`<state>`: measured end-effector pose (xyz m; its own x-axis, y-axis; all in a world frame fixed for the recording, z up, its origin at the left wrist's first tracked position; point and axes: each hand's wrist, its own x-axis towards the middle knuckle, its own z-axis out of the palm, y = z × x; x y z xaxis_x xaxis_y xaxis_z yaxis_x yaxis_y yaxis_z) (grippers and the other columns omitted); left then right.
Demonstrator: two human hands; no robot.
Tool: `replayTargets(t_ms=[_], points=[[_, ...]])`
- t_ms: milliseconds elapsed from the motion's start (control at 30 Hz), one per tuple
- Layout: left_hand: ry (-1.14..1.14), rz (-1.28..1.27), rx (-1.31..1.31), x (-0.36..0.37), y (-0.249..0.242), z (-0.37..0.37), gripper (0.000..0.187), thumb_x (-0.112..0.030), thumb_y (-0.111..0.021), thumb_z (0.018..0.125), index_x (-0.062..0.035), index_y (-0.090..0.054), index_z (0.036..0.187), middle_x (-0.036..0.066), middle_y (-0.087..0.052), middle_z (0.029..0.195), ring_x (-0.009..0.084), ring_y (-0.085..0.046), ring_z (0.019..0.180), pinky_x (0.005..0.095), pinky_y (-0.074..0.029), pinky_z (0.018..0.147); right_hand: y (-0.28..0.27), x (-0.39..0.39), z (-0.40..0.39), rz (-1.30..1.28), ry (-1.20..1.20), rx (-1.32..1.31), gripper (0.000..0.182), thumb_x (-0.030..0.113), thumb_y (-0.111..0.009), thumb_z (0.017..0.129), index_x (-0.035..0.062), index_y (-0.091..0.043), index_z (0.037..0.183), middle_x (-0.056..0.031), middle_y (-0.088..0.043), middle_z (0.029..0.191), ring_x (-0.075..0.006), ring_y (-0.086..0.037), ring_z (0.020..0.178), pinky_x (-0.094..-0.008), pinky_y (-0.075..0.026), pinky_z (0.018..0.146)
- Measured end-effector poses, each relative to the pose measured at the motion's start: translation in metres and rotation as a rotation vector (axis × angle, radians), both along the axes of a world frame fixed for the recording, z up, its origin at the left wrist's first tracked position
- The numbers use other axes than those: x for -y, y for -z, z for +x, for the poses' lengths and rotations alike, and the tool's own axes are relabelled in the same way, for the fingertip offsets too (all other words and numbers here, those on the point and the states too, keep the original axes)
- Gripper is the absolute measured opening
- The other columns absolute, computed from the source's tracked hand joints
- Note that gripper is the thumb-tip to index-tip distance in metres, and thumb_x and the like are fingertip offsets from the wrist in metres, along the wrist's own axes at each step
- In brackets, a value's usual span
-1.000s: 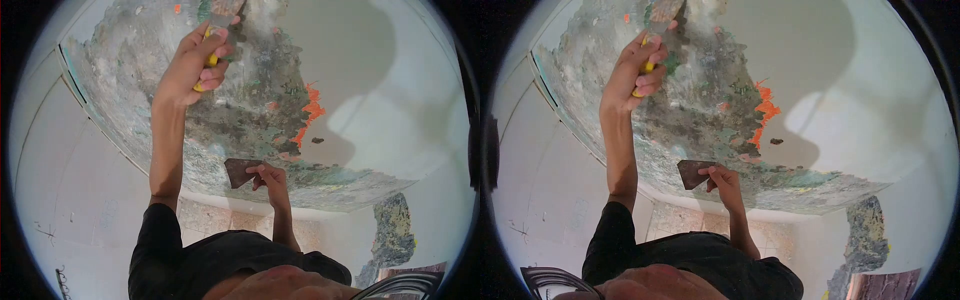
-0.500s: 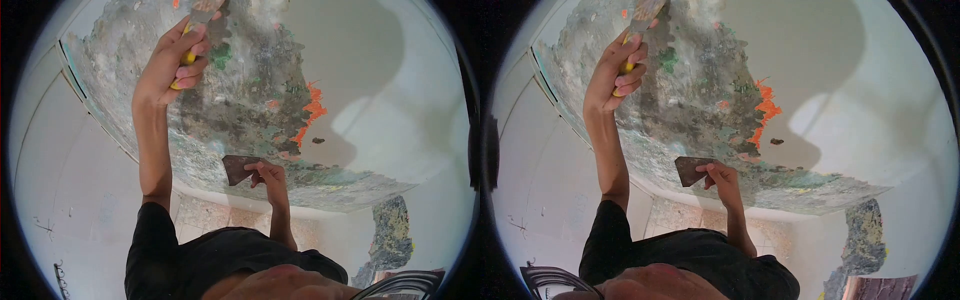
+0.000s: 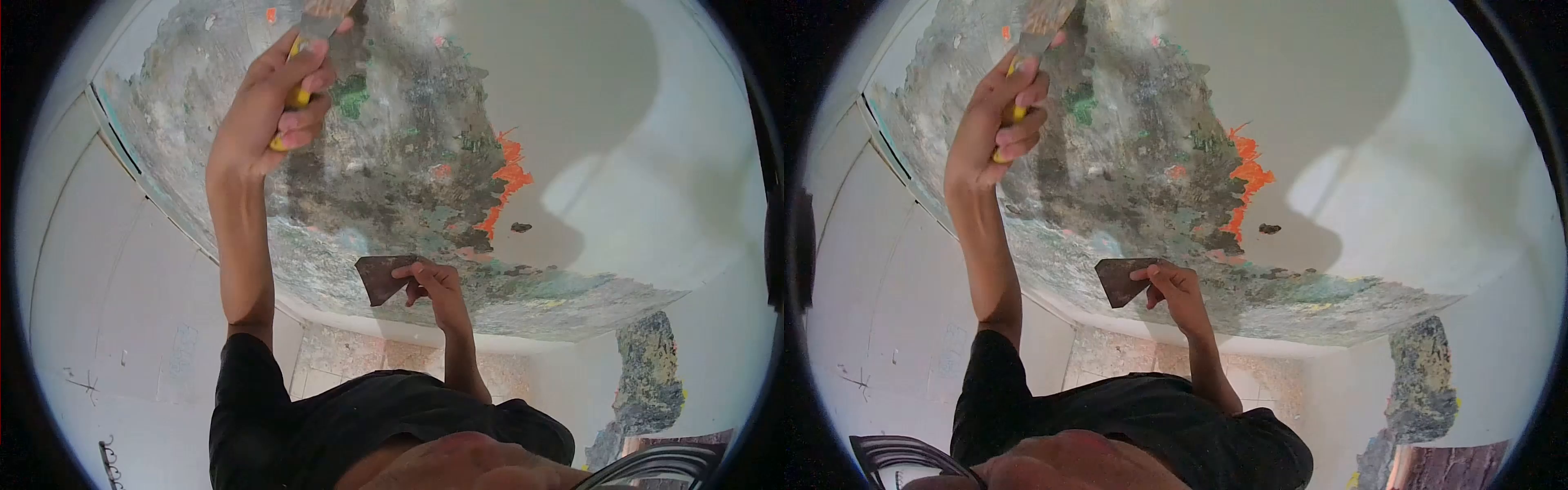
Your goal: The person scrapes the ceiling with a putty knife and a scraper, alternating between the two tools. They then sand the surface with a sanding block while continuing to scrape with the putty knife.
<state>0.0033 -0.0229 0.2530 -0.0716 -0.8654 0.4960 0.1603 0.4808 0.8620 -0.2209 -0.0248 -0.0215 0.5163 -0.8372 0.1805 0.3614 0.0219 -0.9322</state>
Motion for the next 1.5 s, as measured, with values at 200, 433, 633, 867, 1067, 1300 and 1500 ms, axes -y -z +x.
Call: replayTargets(t_ms=[200,433,633,867,1067,1300,1500], points=[[0.033,-0.053,0.019,0.005,-0.009,-0.010,0.034,-0.020,-0.049,0.103,-0.0095,-0.049,0.135,-0.005,-0.042,0.073,-0.0008,-0.028,0.043,0.0141,-0.024,0.032,0.000,0.003,0.007,0.016,-0.013,0.006,0.039,0.033,-0.055,0.101,-0.0019,-0.073,0.099,-0.0050,-0.065,0.075,-0.0088,-0.055,0.056,-0.0240,-0.047,0.054],[-0.056,0.027,-0.049,0.002,0.001,-0.024,0.040,-0.019,-0.047,0.103,-0.0090,-0.043,0.142,-0.006,-0.042,0.074,-0.0019,-0.028,0.042,0.0129,-0.025,0.031,0.002,0.006,0.010,0.017,0.017,-0.035,0.040,0.033,-0.056,0.100,-0.0030,-0.073,0.098,-0.0054,-0.064,0.079,-0.0108,-0.055,0.058,-0.0269,-0.049,0.055],[0.005,-0.013,-0.063,0.010,-0.006,-0.024,0.030,-0.018,-0.047,0.103,-0.0114,-0.049,0.133,-0.005,-0.044,0.076,-0.0010,-0.029,0.042,0.0137,-0.024,0.032,-0.003,0.000,0.020,0.017,-0.046,-0.048,0.040,0.033,-0.056,0.100,-0.0034,-0.073,0.099,-0.0035,-0.061,0.077,-0.0113,-0.056,0.058,-0.0265,-0.048,0.055],[0.013,-0.001,-0.107,0.018,-0.006,-0.033,0.033,-0.020,-0.046,0.104,-0.0123,-0.047,0.136,-0.004,-0.046,0.077,-0.0002,-0.029,0.042,0.0137,-0.025,0.033,-0.006,-0.001,0.012,0.023,-0.022,-0.032,0.040,0.034,-0.056,0.100,-0.0020,-0.073,0.100,-0.0033,-0.063,0.077,-0.0095,-0.056,0.057,-0.0243,-0.048,0.055],[0.122,-0.034,-0.142,0.015,0.007,-0.031,0.032,-0.019,-0.047,0.103,-0.0109,-0.049,0.134,-0.003,-0.047,0.078,-0.0002,-0.030,0.041,0.0144,-0.025,0.032,-0.006,-0.002,0.000,0.020,0.007,-0.068,0.041,0.034,-0.055,0.100,-0.0032,-0.073,0.099,-0.0060,-0.065,0.080,-0.0123,-0.058,0.059,-0.0282,-0.049,0.055],[0.170,-0.049,-0.214,0.013,0.008,-0.035,0.031,-0.016,-0.046,0.103,-0.0101,-0.049,0.134,-0.003,-0.047,0.078,-0.0005,-0.029,0.042,0.0148,-0.024,0.031,-0.012,-0.005,0.000,-0.009,-0.011,-0.021,0.041,0.033,-0.055,0.100,-0.0032,-0.073,0.098,-0.0060,-0.065,0.078,-0.0120,-0.058,0.060,-0.0285,-0.049,0.054],[0.125,-0.029,-0.230,0.012,0.001,-0.031,0.029,-0.016,-0.048,0.103,-0.0093,-0.048,0.131,-0.003,-0.048,0.077,-0.0002,-0.030,0.043,0.0145,-0.025,0.031,-0.009,-0.010,-0.002,0.002,-0.022,-0.058,0.041,0.033,-0.054,0.100,-0.0034,-0.073,0.098,-0.0053,-0.063,0.071,-0.0122,-0.057,0.058,-0.0283,-0.049,0.054]])
